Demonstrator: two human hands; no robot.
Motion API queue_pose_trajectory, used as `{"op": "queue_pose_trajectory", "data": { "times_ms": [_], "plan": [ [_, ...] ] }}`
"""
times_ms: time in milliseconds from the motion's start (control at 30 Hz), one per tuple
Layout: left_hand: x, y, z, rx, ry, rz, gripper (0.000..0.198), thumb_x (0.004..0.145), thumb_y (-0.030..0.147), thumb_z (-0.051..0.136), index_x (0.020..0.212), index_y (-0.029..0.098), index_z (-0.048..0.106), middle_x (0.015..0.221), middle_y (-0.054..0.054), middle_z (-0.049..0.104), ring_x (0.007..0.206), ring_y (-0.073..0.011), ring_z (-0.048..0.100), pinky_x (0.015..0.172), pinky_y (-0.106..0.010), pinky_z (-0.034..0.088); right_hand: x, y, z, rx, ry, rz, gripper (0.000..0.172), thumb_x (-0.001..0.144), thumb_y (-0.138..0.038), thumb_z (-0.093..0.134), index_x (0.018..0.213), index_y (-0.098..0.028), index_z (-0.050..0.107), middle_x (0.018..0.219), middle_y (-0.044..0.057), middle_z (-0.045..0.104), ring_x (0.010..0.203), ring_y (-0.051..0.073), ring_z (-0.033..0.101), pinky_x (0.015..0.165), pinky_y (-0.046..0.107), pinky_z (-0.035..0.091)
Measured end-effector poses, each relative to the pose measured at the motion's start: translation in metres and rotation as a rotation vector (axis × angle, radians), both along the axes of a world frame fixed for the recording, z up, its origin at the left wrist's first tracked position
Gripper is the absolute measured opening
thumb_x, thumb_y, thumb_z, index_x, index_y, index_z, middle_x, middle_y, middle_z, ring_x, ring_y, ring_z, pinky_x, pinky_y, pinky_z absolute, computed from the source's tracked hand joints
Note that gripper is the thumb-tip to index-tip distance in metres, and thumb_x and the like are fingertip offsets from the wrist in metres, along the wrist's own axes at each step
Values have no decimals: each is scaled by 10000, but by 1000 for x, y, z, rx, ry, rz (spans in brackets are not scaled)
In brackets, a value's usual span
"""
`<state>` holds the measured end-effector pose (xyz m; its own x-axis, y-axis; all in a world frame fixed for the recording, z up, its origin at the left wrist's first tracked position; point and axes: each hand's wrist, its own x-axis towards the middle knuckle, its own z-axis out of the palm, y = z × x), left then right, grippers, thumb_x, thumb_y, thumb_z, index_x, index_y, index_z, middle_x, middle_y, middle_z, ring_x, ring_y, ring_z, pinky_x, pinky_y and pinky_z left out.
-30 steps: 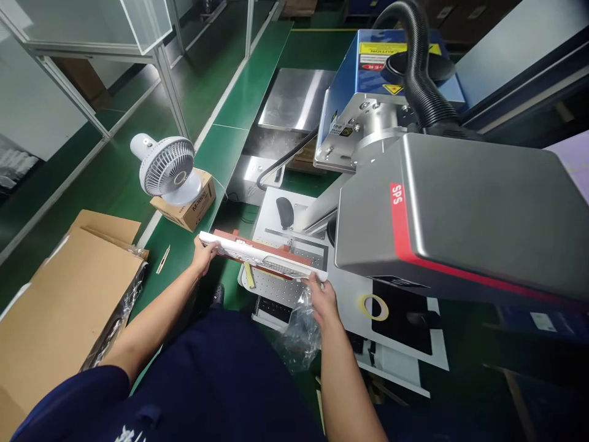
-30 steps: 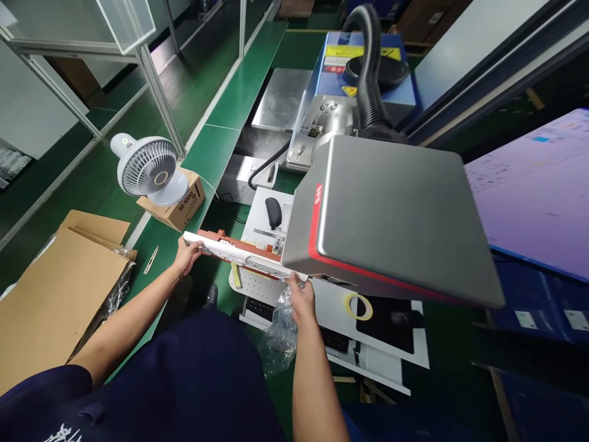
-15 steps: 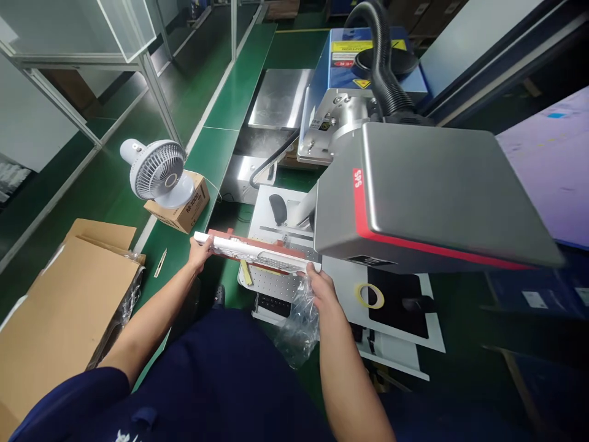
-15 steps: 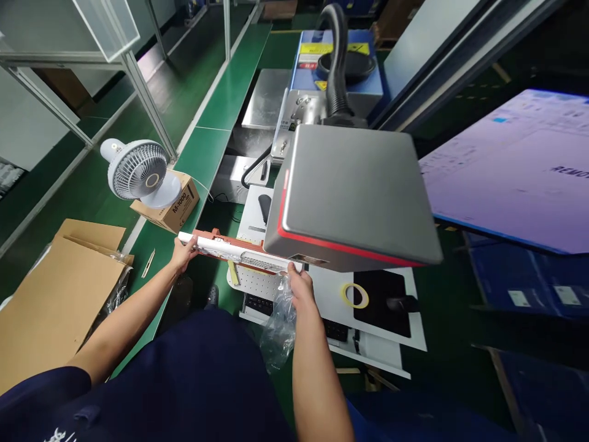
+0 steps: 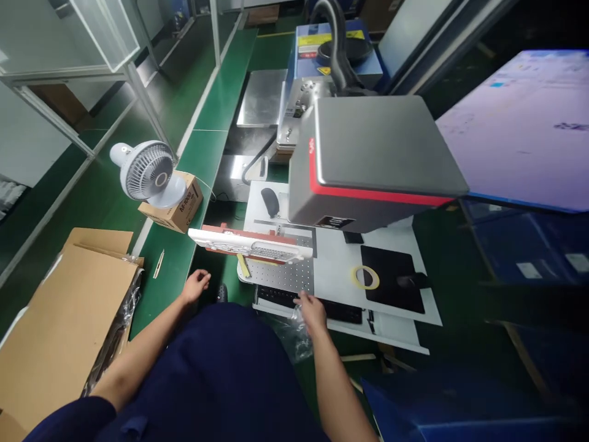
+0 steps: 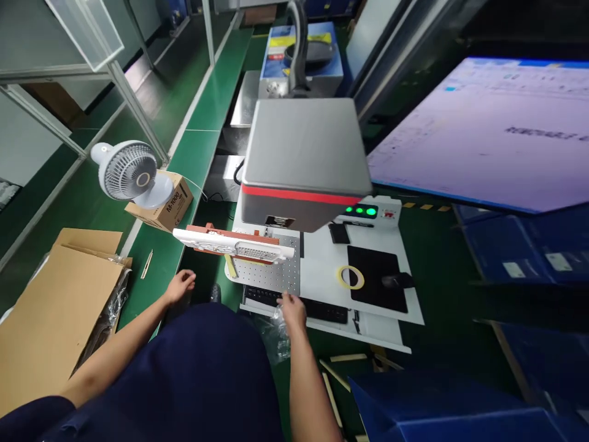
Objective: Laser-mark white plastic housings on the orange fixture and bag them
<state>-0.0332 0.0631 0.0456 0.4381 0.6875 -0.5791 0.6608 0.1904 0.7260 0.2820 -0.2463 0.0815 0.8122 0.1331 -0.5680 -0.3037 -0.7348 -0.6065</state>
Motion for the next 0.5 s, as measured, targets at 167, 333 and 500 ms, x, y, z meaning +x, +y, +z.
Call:
{"op": "queue_pose_trajectory", "data": {
  "times_ms": [167, 333, 500],
  "plan": [
    [-53, -40, -20, -79, 306, -274, 434, 891, 634, 776, 876, 203, 729, 941, -103, 821, 1035, -332, 806, 951, -383, 622, -43, -64, -29, -225, 75, -30, 236, 870, -385, 652, 771, -201, 763, 813, 134, 805, 870, 325, 774, 851, 399, 588],
    [-61, -30, -25, -11, 482, -436, 260, 950, 447, 677, 1016, 205, 742, 1176, -121, 845, 1207, -315, 776, 1041, -343, 560, -13, -88, -46, -342, 33, -30, 437, 871, -252, 641, 1276, -164, 780, 1179, 198, 811, 1218, 344, 743, 1082, 421, 533],
    [-52, -19, -16, 47, 491, -521, 324, 989, 415, 608, 1206, 210, 733, 1281, -106, 829, 1202, -265, 767, 1043, -306, 545, 34, -86, -64, -331, 58, 76, 709, 874, -221, 658, 1582, -216, 630, 1301, 214, 772, 1259, 372, 723, 1143, 528, 499]
  ]
}}
